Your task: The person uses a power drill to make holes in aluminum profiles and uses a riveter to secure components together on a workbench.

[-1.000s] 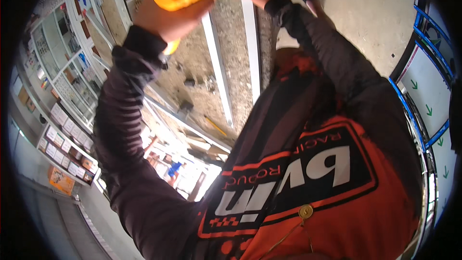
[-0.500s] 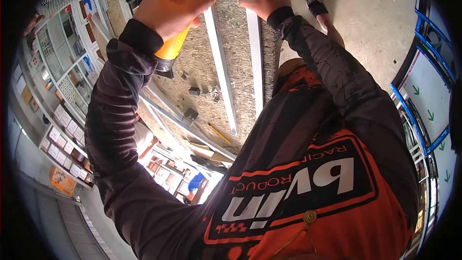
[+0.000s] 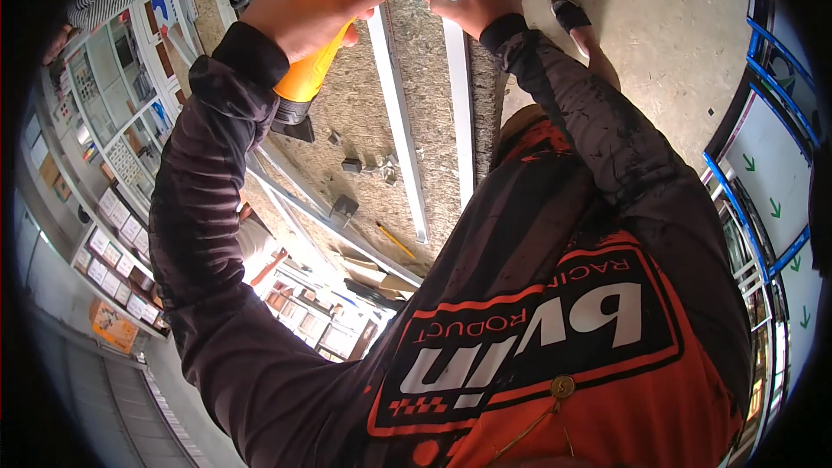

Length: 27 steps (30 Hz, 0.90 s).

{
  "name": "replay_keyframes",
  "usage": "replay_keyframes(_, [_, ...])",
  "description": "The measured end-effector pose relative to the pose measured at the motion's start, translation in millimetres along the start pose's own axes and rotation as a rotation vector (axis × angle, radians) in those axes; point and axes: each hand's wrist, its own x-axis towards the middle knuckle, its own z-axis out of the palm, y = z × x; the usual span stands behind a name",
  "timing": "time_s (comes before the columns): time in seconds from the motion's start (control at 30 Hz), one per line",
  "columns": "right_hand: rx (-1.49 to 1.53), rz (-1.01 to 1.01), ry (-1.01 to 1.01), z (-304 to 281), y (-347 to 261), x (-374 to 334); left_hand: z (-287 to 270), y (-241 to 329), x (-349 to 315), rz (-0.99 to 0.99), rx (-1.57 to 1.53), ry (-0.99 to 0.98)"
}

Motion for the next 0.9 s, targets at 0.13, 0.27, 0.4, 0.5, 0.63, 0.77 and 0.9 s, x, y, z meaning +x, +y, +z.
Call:
replay_keyframes(0.13, [-0.023,-0.014,0.017,2.9,2.0,0.4,6.9,-3.7,-3.5,0.088,0.055,0.045])
replay_keyframes(0.27, [-0.005,0.017,-0.003,-0.2,-0.3,1.0,8.0,9.1,-7.4,0.029,0.088,0.036])
replay_keyframes(0.4, [0.007,0.026,-0.032,-0.4,-0.2,2.2,5.4,7.5,-7.7,0.004,0.033,0.012])
replay_keyframes(0.5, [0.027,0.023,-0.034,0.9,3.6,2.3,12.7,12.8,-10.7,0.055,0.054,0.026])
replay_keyframes(0.63, [0.007,0.058,-0.059,1.7,0.7,1.0,16.9,10.8,-12.5,0.093,0.116,0.046])
replay_keyframes(0.77, [-0.009,0.038,-0.029,0.7,-1.0,0.9,14.5,12.1,-7.9,0.126,0.119,0.030])
replay_keyframes(0.9, [-0.010,0.036,-0.039,1.2,0.2,1.9,20.4,17.2,-15.1,0.132,0.109,0.078])
